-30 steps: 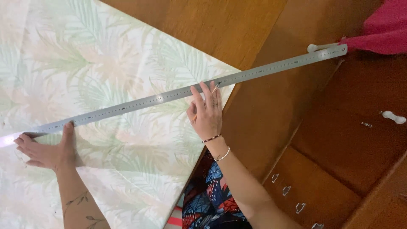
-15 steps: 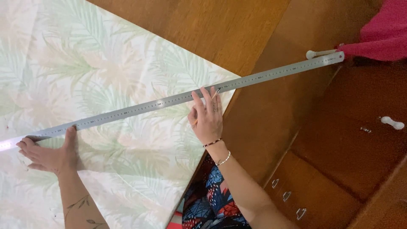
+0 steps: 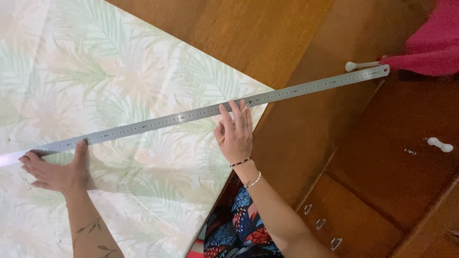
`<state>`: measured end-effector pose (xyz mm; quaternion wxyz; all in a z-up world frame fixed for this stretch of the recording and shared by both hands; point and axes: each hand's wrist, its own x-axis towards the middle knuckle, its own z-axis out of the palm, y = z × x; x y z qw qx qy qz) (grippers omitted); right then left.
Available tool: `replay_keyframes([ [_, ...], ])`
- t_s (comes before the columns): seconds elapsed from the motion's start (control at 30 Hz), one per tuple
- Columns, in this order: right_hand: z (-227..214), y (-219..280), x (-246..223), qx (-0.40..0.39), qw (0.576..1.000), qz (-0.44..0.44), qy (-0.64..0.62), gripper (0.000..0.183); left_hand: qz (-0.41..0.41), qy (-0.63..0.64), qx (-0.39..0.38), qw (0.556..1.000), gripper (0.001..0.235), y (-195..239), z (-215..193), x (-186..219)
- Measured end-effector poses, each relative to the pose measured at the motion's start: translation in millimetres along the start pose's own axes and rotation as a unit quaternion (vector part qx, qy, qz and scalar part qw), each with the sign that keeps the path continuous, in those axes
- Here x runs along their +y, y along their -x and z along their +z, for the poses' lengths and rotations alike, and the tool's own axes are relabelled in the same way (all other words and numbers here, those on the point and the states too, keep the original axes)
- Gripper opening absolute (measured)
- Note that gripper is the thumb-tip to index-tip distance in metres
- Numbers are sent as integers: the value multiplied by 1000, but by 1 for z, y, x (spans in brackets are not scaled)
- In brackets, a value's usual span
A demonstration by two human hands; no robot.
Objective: Using a metal ruler and a pencil to mark straight lines on a piece of patterned fabric on a wooden table for pattern preparation.
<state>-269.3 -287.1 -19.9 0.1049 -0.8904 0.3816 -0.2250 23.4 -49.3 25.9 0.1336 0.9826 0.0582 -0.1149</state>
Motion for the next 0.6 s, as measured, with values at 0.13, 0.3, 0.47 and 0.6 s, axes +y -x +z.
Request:
replay_keyframes([
  [0.13,1,-2,1,6,1000,1,-6,35,-6,6,-6,1000,112,1,0,4],
  [0.3,-1,-2,0,7,1000,-1,-4,35,-13,-2,-4,1000,112,1,-1,5],
  [0.47,0,-1,1,8,1000,-6,1,35,-10,17,-11,1000,111,3,-2,6],
  [0.6,1,-1,1,8,1000,-7,0,36,6,11,6,1000,110,-2,2,1],
])
